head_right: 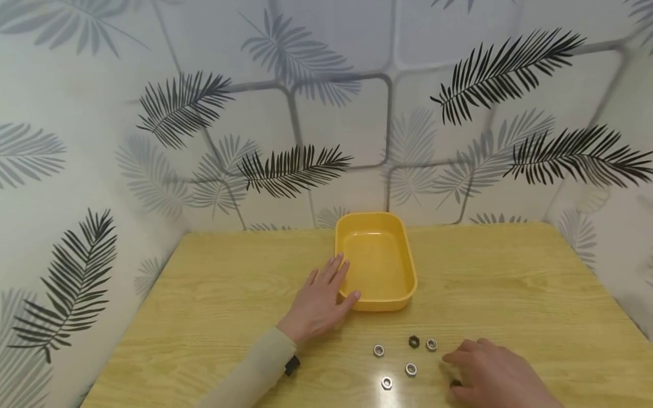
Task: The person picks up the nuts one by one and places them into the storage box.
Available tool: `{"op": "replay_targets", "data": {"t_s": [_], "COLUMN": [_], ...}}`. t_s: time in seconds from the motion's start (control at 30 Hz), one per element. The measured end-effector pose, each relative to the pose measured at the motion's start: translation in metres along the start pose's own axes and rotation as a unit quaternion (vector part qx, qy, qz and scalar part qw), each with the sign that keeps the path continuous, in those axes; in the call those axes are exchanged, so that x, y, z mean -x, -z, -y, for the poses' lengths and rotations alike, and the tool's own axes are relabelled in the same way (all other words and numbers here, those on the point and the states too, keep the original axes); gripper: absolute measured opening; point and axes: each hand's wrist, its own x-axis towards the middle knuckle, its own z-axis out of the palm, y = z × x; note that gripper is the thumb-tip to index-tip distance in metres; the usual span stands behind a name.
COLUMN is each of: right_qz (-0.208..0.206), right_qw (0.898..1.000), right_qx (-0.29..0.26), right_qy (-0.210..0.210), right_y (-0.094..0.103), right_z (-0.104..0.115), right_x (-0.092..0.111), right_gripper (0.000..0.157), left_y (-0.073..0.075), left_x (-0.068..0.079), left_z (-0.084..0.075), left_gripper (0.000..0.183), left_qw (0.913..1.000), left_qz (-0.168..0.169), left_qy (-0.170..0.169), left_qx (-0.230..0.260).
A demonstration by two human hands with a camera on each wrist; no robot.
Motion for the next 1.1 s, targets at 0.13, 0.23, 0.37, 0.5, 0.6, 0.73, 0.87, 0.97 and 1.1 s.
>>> {"op": "replay_targets", "data": {"t_s": [0.13, 0.23, 0.37, 0.5, 0.6, 0.73, 0.87, 0.97, 1.1], "right_qz": [0.011, 0.007, -0.003, -0.004, -0.017, -0.025, -0.017, -0.016, -0.013], "right_qw": [1.000, 1.000, 0.999, 0.999, 0.998, 0.998, 0.998, 0.999, 0.998], "right_qx": [-0.016, -0.019, -0.014, -0.022, -0.013, -0.002, -0.009, -0.012, -0.012], "right_qy": [0.013, 0.024, 0.032, 0.036, 0.052, 0.065, 0.053, 0.049, 0.055], "right_y": [-0.001, -0.005, -0.009, -0.013, -0.015, -0.017, -0.017, -0.017, -0.015], "right_z": [-0.006, -0.010, -0.014, -0.017, -0.019, -0.021, -0.020, -0.020, -0.020], "right_x": [0.002, 0.003, 0.004, 0.003, 0.003, 0.003, 0.003, 0.003, 0.003], "right_gripper": [0.043, 0.031, 0.026, 0.026, 0.026, 0.023, 0.020, 0.020, 0.021], "left_y": [0.001, 0.001, 0.001, 0.001, 0.001, 0.001, 0.000, -0.001, -0.001], "left_x": [-0.001, -0.001, -0.001, -0.001, -0.001, -0.001, 0.000, 0.000, 0.000], "left_z": [0.000, 0.000, 0.000, 0.000, 0.000, 0.000, 0.000, 0.000, -0.001], "left_gripper": [0.078, 0.078, 0.078, 0.078, 0.077, 0.078, 0.078, 0.078, 0.078], "left_qw": [1.0000, 1.0000, 0.9999, 0.9999, 0.9999, 0.9999, 0.9999, 0.9999, 0.9999], "left_qz": [-0.002, -0.004, -0.004, -0.005, -0.007, -0.007, -0.006, -0.006, -0.006], "left_qy": [0.001, 0.002, 0.003, 0.002, 0.001, 0.001, 0.001, 0.001, 0.001], "left_qx": [0.004, 0.006, 0.012, 0.013, 0.014, 0.015, 0.015, 0.014, 0.013]}}
